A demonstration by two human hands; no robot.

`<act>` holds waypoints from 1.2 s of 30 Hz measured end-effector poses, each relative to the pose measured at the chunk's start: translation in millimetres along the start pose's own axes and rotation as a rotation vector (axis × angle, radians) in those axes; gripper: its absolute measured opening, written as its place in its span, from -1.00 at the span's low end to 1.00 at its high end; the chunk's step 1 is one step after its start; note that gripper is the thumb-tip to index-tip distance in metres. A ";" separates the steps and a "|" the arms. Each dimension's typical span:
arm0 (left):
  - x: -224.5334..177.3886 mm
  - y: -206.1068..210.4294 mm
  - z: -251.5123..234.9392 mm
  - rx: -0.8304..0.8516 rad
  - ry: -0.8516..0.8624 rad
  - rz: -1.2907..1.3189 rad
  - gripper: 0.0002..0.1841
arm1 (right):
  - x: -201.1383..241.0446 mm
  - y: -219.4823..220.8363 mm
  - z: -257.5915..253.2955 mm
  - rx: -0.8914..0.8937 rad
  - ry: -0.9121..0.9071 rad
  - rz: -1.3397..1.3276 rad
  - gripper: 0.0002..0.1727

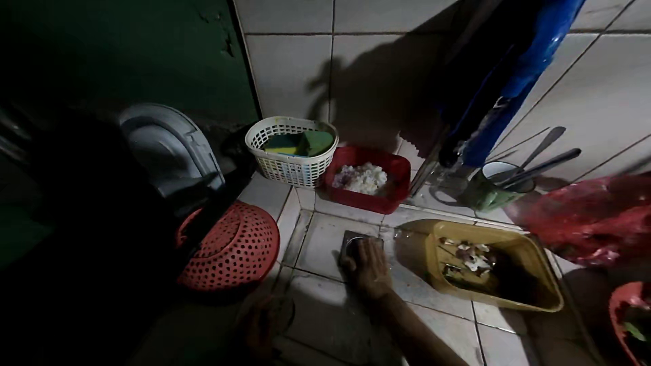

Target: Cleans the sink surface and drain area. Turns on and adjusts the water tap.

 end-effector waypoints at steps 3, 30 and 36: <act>0.9 -1.4 -1.0 0.013 -0.002 -0.012 -0.68 | 98.7 29.1 40.1 0.215 -0.454 -0.084 -0.29; -9.8 -12.9 -6.8 0.153 -0.198 -0.025 -0.63 | 50.5 17.6 -86.0 0.064 0.015 0.116 -0.35; -3.6 -9.9 -2.7 0.106 -0.217 0.044 -0.64 | 117.0 9.7 20.8 0.311 -0.570 -0.104 -0.39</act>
Point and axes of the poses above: each hand's wrist, its own z-axis away from the middle knuckle, its own y-axis out of the palm, x = y × z, the point moved 6 cm from there along -z, towards the middle knuckle, and after that the axes turned 3 degrees about -z, right-handed, at the moved point
